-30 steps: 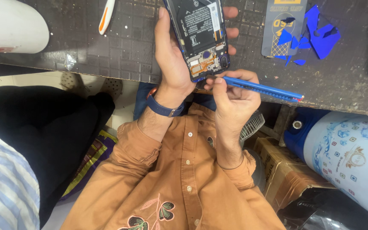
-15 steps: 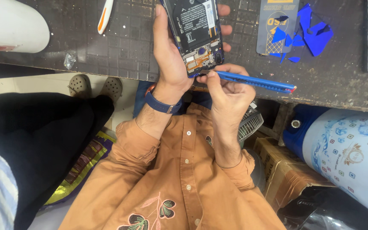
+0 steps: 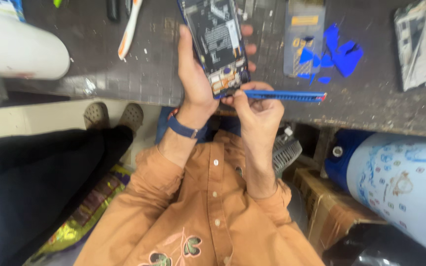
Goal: The person works on a disassembled smartphone, using a blue plastic pry tool to lift and separate internal components near the camera module. They then use a red-handled screwdriver to remove screws from the motherboard area.
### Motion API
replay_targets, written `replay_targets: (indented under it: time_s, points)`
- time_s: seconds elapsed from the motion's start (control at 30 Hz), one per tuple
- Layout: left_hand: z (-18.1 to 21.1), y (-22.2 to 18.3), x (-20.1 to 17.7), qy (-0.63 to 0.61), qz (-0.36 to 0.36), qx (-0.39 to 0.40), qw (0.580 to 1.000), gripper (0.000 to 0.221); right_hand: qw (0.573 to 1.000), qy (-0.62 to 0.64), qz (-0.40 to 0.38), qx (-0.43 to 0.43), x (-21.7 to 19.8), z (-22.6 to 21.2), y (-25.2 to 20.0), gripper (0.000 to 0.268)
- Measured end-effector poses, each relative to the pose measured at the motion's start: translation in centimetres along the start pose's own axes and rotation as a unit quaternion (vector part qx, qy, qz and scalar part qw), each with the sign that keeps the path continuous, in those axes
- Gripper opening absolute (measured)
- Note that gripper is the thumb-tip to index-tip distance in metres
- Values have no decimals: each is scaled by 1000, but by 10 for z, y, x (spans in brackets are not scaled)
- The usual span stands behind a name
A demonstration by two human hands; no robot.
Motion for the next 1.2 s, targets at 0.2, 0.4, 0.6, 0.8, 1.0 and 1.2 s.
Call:
replay_targets:
  time_s: [0.2,0.4,0.6,0.8,1.0,1.2]
  points:
    - [3,5,6,5,31,-11,999,81,1000,5,-3,21,1,-5,3,11]
    - [3,6,8,6,41,-14,999,81,1000,13,-3,8,0,-3,3,12]
    - [2,5,7,13,40,-13,999,81,1000,7,-8,-1,-3,-1,3,12]
    - [4,5,10,5,39,-15,999,80,1000,-4,0,-2,-3,0,3,13]
    - [2,5,10,13,55,-21,998,81,1000,0,-1,7,-4,0,3,13]
    - [-4,7,15,-13,44,-15,999,80,1000,0,10,20,-4,-1,4,16]
Point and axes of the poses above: each hand's wrist, its own y-axis towards the middle knuckle, its own x-axis out of the palm, z = x × y, the point moved 3 cm from there along y, towards the middle knuckle, and after that the axes turned 5 degrees about x, right-handed, at the moved point
